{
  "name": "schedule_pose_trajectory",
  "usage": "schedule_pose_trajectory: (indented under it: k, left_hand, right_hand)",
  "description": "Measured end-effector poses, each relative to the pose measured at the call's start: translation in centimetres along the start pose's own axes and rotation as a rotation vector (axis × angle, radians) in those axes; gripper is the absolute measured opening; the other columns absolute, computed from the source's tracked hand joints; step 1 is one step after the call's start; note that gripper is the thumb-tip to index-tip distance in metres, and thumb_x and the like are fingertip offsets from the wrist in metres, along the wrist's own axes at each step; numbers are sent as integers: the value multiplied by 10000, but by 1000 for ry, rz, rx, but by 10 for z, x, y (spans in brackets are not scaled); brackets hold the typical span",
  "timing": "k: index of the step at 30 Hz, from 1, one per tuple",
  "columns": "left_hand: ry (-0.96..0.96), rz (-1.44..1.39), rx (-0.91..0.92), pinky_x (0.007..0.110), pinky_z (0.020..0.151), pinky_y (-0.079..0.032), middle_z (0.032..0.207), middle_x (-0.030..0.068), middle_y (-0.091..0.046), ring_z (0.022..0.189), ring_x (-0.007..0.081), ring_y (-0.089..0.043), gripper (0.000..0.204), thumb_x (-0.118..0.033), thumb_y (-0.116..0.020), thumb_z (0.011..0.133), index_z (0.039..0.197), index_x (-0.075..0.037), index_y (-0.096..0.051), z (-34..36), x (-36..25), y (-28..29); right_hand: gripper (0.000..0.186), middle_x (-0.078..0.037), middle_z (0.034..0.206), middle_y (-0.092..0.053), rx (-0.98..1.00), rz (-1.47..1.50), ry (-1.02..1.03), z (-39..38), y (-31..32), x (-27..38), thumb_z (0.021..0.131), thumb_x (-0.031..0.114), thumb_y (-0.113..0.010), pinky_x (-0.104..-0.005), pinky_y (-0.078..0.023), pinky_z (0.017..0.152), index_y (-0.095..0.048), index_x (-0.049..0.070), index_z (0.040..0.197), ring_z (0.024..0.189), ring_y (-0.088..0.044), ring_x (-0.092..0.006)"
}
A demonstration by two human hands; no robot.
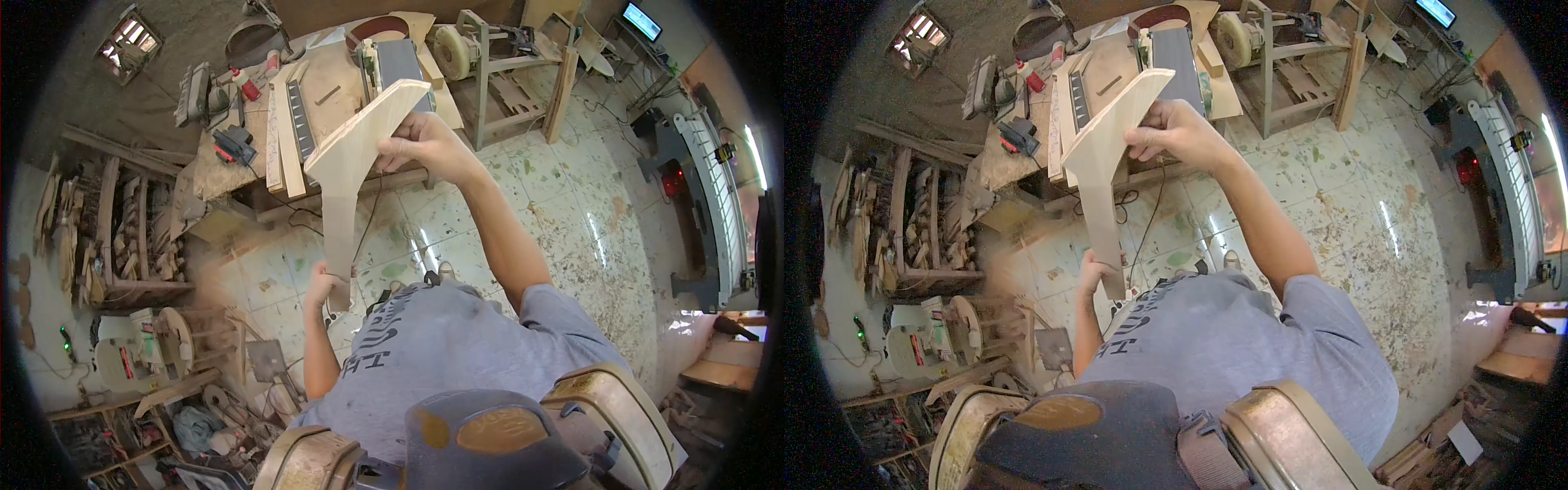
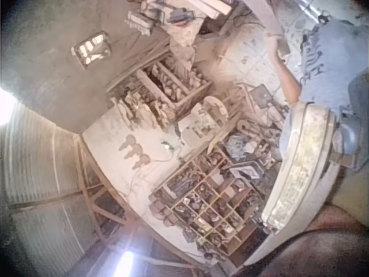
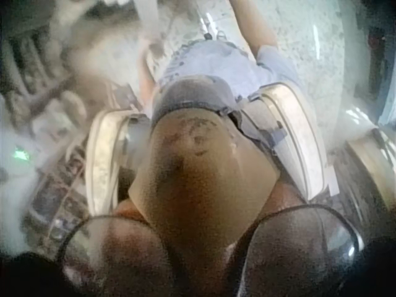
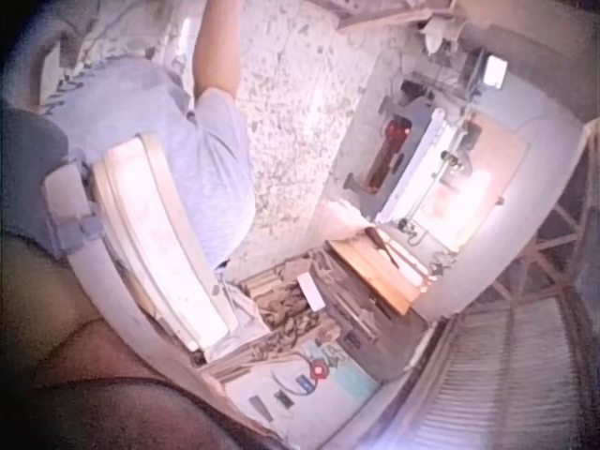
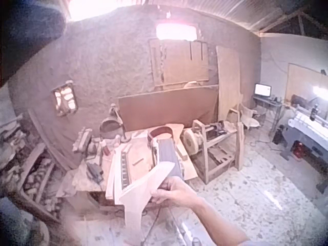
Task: The person is sanding a wooden guitar neck on a belt sander, moving the wood against the belt to shape the edges and turning it over to check the surface.
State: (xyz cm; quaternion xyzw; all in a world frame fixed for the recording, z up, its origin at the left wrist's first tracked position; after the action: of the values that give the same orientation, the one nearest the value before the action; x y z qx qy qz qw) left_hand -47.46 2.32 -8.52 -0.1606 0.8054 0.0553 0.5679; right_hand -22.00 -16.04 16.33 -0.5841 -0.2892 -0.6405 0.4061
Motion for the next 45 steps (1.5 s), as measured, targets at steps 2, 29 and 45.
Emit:
schedule_pose_trajectory:
  k: [2, 29, 45]
  left_hand:
    - [28, -45, 32, 327, 742, -559, 841, 121, -714, 788, 235, -696, 501, 32, -532, 519, 986, 73, -709, -7, -11, 4]
    - [-40, -58, 163, 358, 712, -581, 918, 104, -643, 830, 211, -660, 658, -27, -536, 560, 1214, 29, -577, -16, -110, -15]
    - [-47, -7, 170, 284, 769, -519, 960, 40, -649, 833, 148, -632, 676, -33, -587, 572, 1246, 8, -584, -11, -114, -20]
  right_hand:
    - [411, -128, 967, -712, -62, -8, -11, 2, 8, -3, 915, 263, -723, -308, -604, 717, -648, -92, 1110, 804, -698, -183]
    - [384, -121, 1042, -682, -220, 289, 16, 44, 81, -24, 969, 293, -665, -296, -618, 743, -579, -19, 1176, 873, -697, -181]
    - [353, -107, 1052, -692, -276, 282, -1, 48, 92, -26, 999, 263, -618, -274, -621, 744, -602, -43, 1175, 860, -702, -152]
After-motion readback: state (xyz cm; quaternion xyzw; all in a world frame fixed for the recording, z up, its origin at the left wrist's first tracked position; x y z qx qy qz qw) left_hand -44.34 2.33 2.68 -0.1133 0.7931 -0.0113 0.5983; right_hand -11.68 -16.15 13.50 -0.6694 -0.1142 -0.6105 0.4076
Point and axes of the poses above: each hand's wrist, its own z-axis towards the middle knuckle, its own y-axis out of the back of the hand, x = y × z, the point moved 5 cm from there along z, towards the middle knuckle
